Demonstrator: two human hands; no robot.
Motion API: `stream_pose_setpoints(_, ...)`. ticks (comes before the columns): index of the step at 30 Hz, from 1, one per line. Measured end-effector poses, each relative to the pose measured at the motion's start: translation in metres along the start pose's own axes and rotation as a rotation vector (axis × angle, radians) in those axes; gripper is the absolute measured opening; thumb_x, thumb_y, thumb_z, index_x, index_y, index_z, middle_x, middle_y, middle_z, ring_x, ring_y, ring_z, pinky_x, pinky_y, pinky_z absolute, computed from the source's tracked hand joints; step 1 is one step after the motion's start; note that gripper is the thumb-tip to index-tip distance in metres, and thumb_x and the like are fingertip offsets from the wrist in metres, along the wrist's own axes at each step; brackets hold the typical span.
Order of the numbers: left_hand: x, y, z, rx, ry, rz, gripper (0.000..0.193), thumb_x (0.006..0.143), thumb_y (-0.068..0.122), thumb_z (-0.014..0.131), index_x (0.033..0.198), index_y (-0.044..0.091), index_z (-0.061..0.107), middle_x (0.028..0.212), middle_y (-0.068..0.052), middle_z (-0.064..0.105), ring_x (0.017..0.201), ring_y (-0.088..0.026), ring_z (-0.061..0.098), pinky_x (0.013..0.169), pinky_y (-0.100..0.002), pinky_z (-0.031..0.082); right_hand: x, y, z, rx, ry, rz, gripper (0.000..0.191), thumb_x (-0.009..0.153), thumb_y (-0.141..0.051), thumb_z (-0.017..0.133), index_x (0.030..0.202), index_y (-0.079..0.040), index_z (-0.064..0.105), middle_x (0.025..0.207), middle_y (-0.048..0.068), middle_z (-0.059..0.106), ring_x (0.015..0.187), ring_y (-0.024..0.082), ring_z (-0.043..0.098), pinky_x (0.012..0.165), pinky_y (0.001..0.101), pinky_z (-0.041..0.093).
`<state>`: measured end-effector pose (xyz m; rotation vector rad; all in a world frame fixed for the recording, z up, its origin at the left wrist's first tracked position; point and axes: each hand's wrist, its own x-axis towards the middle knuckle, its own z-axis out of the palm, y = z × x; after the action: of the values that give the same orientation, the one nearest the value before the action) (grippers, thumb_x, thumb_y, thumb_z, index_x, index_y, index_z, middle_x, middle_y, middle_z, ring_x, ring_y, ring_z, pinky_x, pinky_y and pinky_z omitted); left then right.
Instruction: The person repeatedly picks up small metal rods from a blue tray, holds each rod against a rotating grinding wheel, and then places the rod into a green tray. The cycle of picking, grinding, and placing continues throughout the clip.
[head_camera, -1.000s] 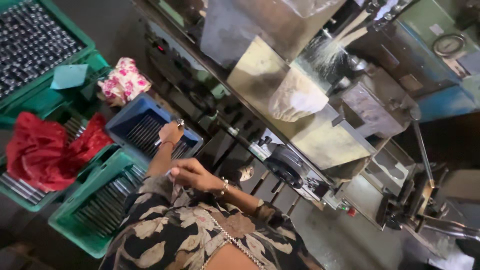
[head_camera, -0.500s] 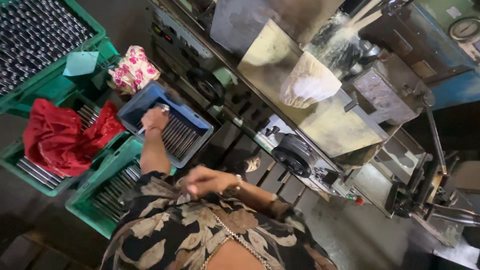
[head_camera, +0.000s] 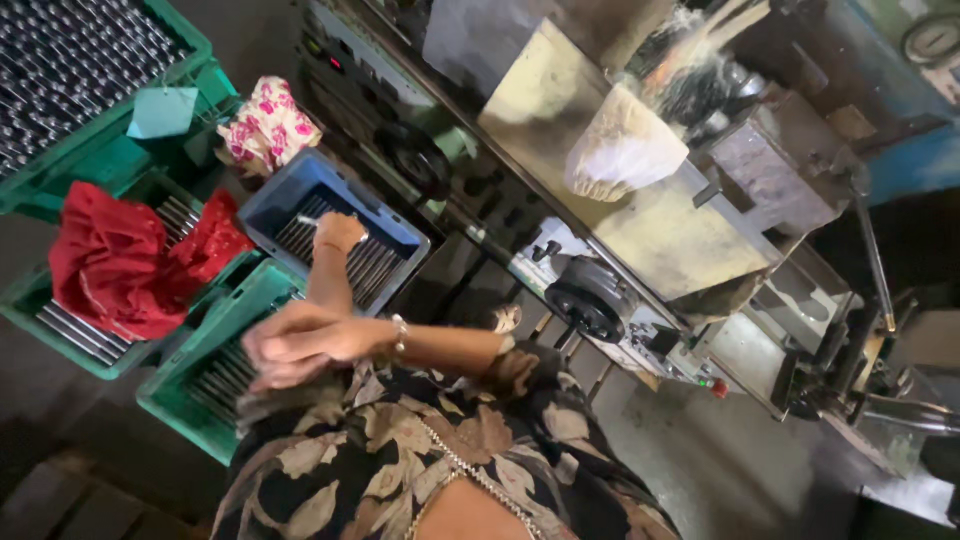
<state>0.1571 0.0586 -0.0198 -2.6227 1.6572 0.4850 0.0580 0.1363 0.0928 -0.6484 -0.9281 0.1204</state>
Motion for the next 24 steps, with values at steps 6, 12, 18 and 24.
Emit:
stream_pose_setpoints(6,0.011,-0.03,-0.003,-0.122,0.118,-0.238,0.025,0.095,0.03,0.064,0.102,0.01,0.077,0.104,-0.019,0.075,0.096,-0.04,0.072,0.08,-0.053,0.057,-0.071,-0.019,0.089,0.17,0.548,-0.075,0.034,0.109,-0.026,0.058,0.084,-0.003,0.06,0.069,0.003,0.044,0.055,0.006,0.04,0.057,0.0258,0.038)
stream_pose_setpoints(12,0.024,-0.061,-0.006,-0.252,0.252,-0.404,0.027,0.094,0.032,0.066,0.102,0.01,0.077,0.103,-0.02,0.074,0.095,-0.041,0.071,0.079,-0.053,0.056,-0.069,-0.044,0.096,-0.489,0.385,0.103,0.043,0.104,-0.031,0.053,0.083,0.006,0.058,0.082,0.015,0.061,0.073,0.033,0.059,0.089,0.0449,0.05)
stream_pose_setpoints(18,0.026,-0.026,0.003,-0.112,0.094,-0.143,0.029,0.093,0.035,0.067,0.102,0.009,0.076,0.102,-0.021,0.074,0.094,-0.042,0.07,0.078,-0.054,0.055,-0.03,-0.02,0.05,-0.079,0.437,-0.002,0.035,0.11,-0.024,0.053,0.078,-0.009,0.054,0.061,-0.011,0.04,0.05,0.009,0.048,0.115,0.0442,0.048)
stream_pose_setpoints(24,0.02,-0.001,0.001,-0.086,0.053,-0.112,0.031,0.091,0.037,0.069,0.102,0.009,0.076,0.101,-0.021,0.073,0.093,-0.043,0.069,0.078,-0.054,0.055,-0.014,0.036,0.025,0.506,-0.165,-0.2,0.026,0.111,-0.025,0.043,0.103,-0.003,0.053,0.063,-0.001,0.047,0.049,0.009,0.043,0.05,0.0251,0.039)
